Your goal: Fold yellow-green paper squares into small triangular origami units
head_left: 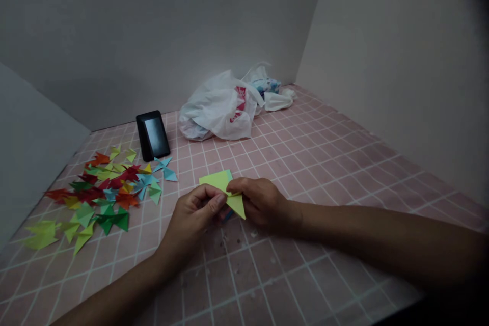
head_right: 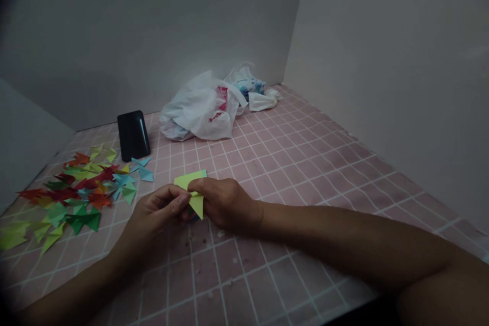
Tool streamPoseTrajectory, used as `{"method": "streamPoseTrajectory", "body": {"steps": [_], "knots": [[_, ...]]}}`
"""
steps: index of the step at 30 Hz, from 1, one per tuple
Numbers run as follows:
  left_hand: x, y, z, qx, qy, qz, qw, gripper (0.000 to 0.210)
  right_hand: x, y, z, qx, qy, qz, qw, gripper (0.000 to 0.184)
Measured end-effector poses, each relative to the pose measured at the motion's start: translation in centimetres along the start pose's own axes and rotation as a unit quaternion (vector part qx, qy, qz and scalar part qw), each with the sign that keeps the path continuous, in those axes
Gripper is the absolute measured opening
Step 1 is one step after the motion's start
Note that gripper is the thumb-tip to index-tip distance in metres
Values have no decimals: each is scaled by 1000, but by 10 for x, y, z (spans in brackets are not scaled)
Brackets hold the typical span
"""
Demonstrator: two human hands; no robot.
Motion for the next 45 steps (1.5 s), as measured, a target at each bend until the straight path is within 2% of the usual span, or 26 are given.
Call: {"method": "streamPoseTrajectory", "body": {"steps": [7, 17, 20, 24, 26, 35, 38, 42, 45], "knots": [[4, -3, -2, 6, -20, -28, 999, 26, -4, 3, 0, 7, 10, -28, 1000, 15], [8, -4, -4, 9, -8, -16, 1000, 30, -7, 7, 1, 36, 43, -64, 996, 19], [6, -7, -5, -5, 0, -12, 1000, 30, -12, 7, 0, 40, 78, -96, 992, 20], [0, -16, -7, -41, 32, -37, 998, 27, -27, 13, 2, 66, 183, -162, 967, 20], [-1, -17, -7, -45, 40, -56, 997, 26, -32, 15, 4, 69, 214, -186, 956, 21], [-1, -8, -5, -10, 30, -109, 994, 29, -30, 19, 4, 76, 214, -233, 946, 21], [0, -10, -4, -16, 32, -104, 994, 28, -30, 20, 4, 77, 230, -271, 931, 21], [-6, -15, -3, -46, 71, -121, 989, 27, -31, 22, 6, 74, 271, -337, 899, 10], [-12, -18, -2, -68, 100, -137, 983, 28, -31, 22, 6, 71, 283, -357, 887, 21]]}}
Point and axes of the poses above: each hand's wrist, its own z-axis away from the middle knuckle, its own y-axis out of the palm, x = y × z, the point moved 8 cm from there along -z, towards the middle knuckle, and after that the axes turned 11 degrees about z, right-handed, at the moved point
